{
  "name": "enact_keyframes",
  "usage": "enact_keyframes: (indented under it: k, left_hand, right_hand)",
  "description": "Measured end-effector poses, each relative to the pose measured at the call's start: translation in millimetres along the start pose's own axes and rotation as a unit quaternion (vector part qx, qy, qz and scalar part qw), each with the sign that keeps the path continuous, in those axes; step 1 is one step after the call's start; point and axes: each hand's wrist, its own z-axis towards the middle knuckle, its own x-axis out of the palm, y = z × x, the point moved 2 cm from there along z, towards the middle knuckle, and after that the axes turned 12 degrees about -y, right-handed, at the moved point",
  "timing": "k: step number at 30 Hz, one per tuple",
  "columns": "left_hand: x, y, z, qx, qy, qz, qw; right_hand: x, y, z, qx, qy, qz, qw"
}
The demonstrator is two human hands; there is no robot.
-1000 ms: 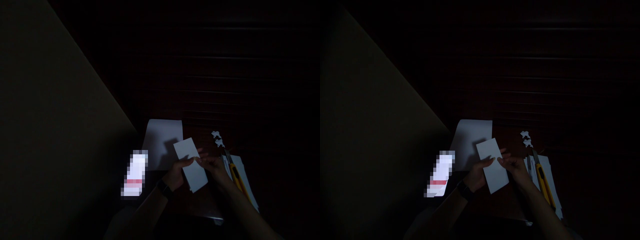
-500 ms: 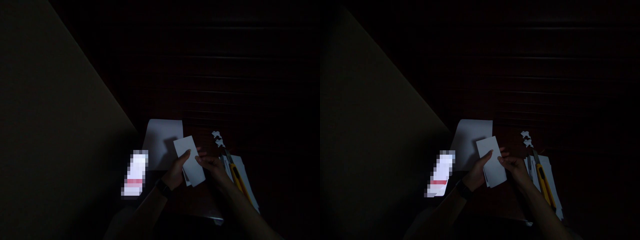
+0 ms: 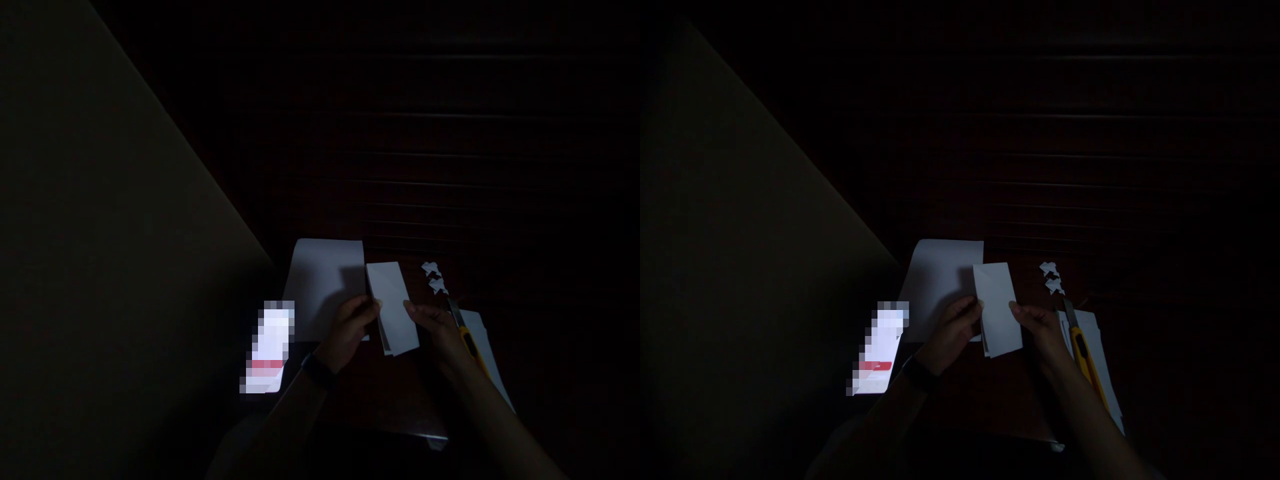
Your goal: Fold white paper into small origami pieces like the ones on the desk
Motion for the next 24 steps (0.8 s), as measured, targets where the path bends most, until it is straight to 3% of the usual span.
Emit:
enact_keyframes:
  k: [5, 11, 16, 24]
  left_hand:
    - [-5.4, 4.7, 2.7, -0.003, -0.020, 0.008, 1.000]
    - [-6.3, -1.4, 0.7, 0.010, -0.010, 0.028, 1.000]
    - [-11.3, -0.3, 4.2, 0.044, -0.049, 0.055, 0.996]
    - [-17.9, 11.5, 9.9, 0.051, -0.116, 0.137, 0.982]
  right_hand:
    - [1.3, 0.1, -1.6, 0.001, 0.024, 0.001, 1.000]
    - [2.6, 0.9, -1.1, -0.005, -0.003, -0.011, 1.000]
    - [2.4, -2.5, -0.7, 0.013, 0.027, -0.019, 0.999]
    - [-2.7, -9.5, 8.2, -0.054, -0.025, -0.069, 0.996]
